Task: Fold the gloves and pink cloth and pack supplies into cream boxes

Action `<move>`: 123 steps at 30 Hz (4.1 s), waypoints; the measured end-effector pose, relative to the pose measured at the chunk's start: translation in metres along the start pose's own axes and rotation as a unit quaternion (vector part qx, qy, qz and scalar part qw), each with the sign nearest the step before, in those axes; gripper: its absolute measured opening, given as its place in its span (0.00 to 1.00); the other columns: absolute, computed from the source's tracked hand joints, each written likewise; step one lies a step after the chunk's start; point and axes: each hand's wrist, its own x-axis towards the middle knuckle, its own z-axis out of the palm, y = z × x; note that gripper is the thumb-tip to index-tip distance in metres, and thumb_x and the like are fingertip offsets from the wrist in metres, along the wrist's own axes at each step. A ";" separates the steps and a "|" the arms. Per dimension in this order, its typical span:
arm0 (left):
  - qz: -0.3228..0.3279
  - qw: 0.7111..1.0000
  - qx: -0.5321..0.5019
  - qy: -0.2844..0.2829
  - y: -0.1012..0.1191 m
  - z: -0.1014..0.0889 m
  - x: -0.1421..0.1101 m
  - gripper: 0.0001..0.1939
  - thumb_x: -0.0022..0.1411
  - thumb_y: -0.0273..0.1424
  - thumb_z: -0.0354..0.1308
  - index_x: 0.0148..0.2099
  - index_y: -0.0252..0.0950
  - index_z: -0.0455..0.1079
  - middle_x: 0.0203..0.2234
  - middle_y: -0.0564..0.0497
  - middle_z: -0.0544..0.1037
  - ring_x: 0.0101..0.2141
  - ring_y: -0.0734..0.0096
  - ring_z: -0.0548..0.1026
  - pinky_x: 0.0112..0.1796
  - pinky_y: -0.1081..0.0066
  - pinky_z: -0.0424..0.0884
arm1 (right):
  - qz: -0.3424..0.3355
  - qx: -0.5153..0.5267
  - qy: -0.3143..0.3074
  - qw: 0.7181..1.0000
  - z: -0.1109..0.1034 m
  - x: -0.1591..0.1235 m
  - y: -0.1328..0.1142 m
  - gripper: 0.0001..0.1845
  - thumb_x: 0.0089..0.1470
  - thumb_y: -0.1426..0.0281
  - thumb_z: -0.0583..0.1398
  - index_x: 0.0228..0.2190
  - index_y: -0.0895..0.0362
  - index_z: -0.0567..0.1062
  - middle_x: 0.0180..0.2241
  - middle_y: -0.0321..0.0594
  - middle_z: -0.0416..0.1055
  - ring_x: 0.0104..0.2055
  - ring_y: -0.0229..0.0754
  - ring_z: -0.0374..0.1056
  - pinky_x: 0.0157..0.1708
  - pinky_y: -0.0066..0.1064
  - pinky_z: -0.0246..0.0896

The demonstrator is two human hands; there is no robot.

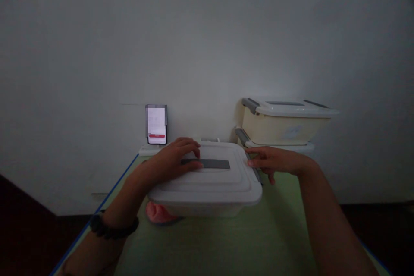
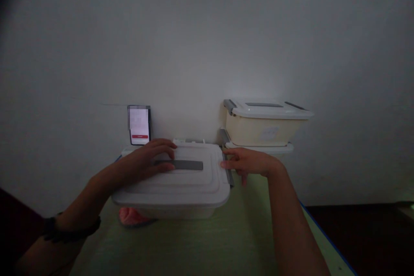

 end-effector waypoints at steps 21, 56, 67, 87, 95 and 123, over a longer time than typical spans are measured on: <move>-0.186 0.979 -0.075 -0.032 -0.020 -0.028 -0.018 0.27 0.57 0.46 0.48 0.56 0.40 0.56 0.50 0.45 0.69 0.48 0.59 0.69 0.45 0.64 0.66 | 0.090 -0.140 0.115 0.979 0.010 0.001 -0.018 0.33 0.47 0.50 0.56 0.49 0.59 0.63 0.33 0.45 0.70 0.25 0.39 0.67 0.21 0.30 0.64; -0.124 0.941 -0.313 -0.030 0.046 -0.024 -0.010 0.32 0.60 0.45 0.44 0.62 0.40 0.42 0.31 0.51 0.74 0.27 0.69 0.71 0.26 0.71 0.68 | -0.099 -0.272 0.302 0.908 0.048 -0.020 -0.065 0.25 0.52 0.51 0.49 0.16 0.56 0.61 0.18 0.33 0.59 0.21 0.34 0.54 0.22 0.27 0.46; -0.024 0.943 -0.330 -0.032 0.100 0.072 0.013 0.26 0.62 0.40 0.46 0.61 0.41 0.47 0.45 0.46 0.67 0.42 0.67 0.69 0.43 0.66 0.69 | -0.005 -0.315 0.361 0.878 0.015 -0.075 0.014 0.26 0.56 0.56 0.46 0.14 0.57 0.65 0.17 0.38 0.64 0.21 0.37 0.58 0.24 0.29 0.47; -0.076 0.957 -0.277 0.041 0.092 0.107 0.095 0.34 0.60 0.45 0.43 0.62 0.37 0.34 0.62 0.40 0.36 0.61 0.58 0.35 0.58 0.53 0.38 | 0.091 -0.062 0.476 0.873 -0.068 -0.092 0.086 0.27 0.51 0.60 0.54 0.47 0.65 0.60 0.49 0.60 0.58 0.43 0.46 0.64 0.42 0.38 0.60; -0.247 0.868 -0.411 0.133 0.068 0.130 0.154 0.40 0.56 0.45 0.50 0.63 0.36 0.36 0.62 0.40 0.43 0.61 0.54 0.42 0.56 0.55 0.47 | 0.090 0.049 0.409 0.907 -0.090 -0.071 0.108 0.47 0.44 0.50 0.58 0.56 0.65 0.49 0.53 0.59 0.60 0.50 0.50 0.62 0.49 0.40 0.58; -0.159 0.754 -0.609 0.184 0.089 0.079 0.143 0.23 0.55 0.37 0.55 0.53 0.36 0.61 0.49 0.45 0.71 0.50 0.62 0.67 0.51 0.65 0.61 | -0.108 -0.021 0.434 0.894 -0.108 -0.067 0.050 0.25 0.42 0.61 0.63 0.44 0.55 0.68 0.48 0.43 0.69 0.48 0.48 0.65 0.49 0.44 0.59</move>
